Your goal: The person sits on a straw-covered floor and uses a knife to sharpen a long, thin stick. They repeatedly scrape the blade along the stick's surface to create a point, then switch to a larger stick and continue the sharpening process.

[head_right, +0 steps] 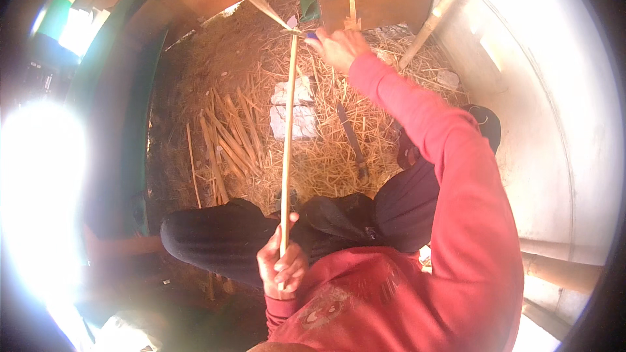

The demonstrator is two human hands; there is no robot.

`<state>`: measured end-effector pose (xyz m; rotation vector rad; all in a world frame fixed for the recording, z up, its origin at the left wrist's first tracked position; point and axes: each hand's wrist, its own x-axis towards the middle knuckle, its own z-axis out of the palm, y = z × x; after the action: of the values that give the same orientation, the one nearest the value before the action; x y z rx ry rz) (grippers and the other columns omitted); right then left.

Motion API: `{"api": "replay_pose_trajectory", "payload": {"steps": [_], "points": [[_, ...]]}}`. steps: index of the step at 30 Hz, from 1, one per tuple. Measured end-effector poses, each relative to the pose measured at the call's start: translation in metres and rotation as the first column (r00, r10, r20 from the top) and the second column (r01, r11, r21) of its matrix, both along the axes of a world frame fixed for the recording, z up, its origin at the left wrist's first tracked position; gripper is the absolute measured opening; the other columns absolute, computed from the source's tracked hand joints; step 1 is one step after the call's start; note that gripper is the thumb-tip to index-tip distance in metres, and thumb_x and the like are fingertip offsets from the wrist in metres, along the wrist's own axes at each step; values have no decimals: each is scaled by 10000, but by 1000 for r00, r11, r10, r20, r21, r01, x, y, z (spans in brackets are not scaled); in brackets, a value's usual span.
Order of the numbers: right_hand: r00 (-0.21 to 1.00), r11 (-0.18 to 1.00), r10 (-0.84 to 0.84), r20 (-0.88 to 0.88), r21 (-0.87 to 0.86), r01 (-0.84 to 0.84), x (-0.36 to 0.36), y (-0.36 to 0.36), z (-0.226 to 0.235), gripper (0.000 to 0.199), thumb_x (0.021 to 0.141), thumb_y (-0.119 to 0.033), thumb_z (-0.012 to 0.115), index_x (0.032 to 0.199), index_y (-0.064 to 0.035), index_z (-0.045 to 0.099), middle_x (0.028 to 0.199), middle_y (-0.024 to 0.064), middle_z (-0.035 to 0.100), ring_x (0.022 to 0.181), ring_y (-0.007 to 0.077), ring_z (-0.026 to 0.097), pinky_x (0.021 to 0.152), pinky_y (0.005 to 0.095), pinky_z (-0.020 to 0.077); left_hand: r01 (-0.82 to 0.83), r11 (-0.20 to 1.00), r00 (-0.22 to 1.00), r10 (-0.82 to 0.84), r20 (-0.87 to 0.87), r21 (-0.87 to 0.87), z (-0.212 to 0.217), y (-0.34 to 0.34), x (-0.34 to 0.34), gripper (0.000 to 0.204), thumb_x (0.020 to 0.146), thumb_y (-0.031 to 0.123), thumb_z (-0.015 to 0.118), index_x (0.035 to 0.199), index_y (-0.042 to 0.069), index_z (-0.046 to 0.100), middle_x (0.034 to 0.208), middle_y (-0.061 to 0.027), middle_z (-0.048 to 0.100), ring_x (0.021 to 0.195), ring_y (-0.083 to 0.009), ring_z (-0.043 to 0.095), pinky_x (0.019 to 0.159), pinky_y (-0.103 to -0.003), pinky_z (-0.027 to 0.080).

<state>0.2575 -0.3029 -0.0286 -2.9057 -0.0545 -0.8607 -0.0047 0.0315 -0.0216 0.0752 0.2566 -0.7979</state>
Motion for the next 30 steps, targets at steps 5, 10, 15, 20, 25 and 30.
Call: {"api": "replay_pose_trajectory", "payload": {"steps": [5, 10, 15, 20, 25, 30], "points": [[961, 905, 236, -145, 392, -163, -25, 30, 32, 378, 997, -412, 463, 1003, -61, 602, 530, 130, 561, 411, 314, 528, 416, 425, 445, -71, 997, 991, 70, 117, 8, -5, 7, 13, 412, 1039, 191, 353, 1397, -13, 361, 488, -29, 396, 291, -106, 358, 289, -226, 283], [810, 805, 584, -50, 163, -570, -50, 47, 18, 290, 967, -379, 530, 1008, -97, 586, 512, 116, 518, 403, 292, 499, 404, 418, 396, -55, 997, 986, 45, 159, 60, -2, 9, 19, 407, 1035, 191, 359, 1386, -13, 362, 470, -22, 374, 279, -98, 333, 269, -225, 287], [858, 860, 510, -61, 16, -510, -45, 53, 14, 245, 954, -352, 550, 982, -108, 554, 487, 79, 492, 381, 271, 475, 373, 411, 385, -83, 985, 980, 53, 189, 150, 0, 5, 12, 382, 1033, 222, 387, 1339, -7, 401, 458, -9, 350, 278, -94, 329, 256, -227, 286], [987, 995, 82, 138, -74, -72, 12, -13, 23, 381, 992, -430, 472, 966, -59, 560, 556, 104, 557, 386, 308, 473, 424, 436, 473, -39, 953, 978, -25, 205, 302, 4, -4, 2, 376, 1033, 226, 405, 1312, -25, 423, 444, -2, 329, 268, -92, 287, 255, -236, 249], [960, 877, 112, -258, 480, 27, 1, 0, 27, 612, 998, -564, 331, 944, -10, 587, 772, 185, 593, 728, 291, 607, 706, 443, 498, -194, 790, 918, -64, 392, 582, 17, -9, 17, 380, 1016, 151, 446, 1342, -43, 470, 457, -14, 373, 289, -82, 299, 288, -226, 268], [944, 749, 248, -217, 661, -44, -25, 6, 43, 710, 986, -621, 285, 1046, 9, 606, 864, 207, 623, 850, 319, 633, 827, 457, 463, -291, 661, 888, -83, 453, 691, 11, -18, 19, 392, 1000, 104, 489, 1385, 34, 481, 491, -2, 388, 337, -68, 327, 317, -212, 300]]}}
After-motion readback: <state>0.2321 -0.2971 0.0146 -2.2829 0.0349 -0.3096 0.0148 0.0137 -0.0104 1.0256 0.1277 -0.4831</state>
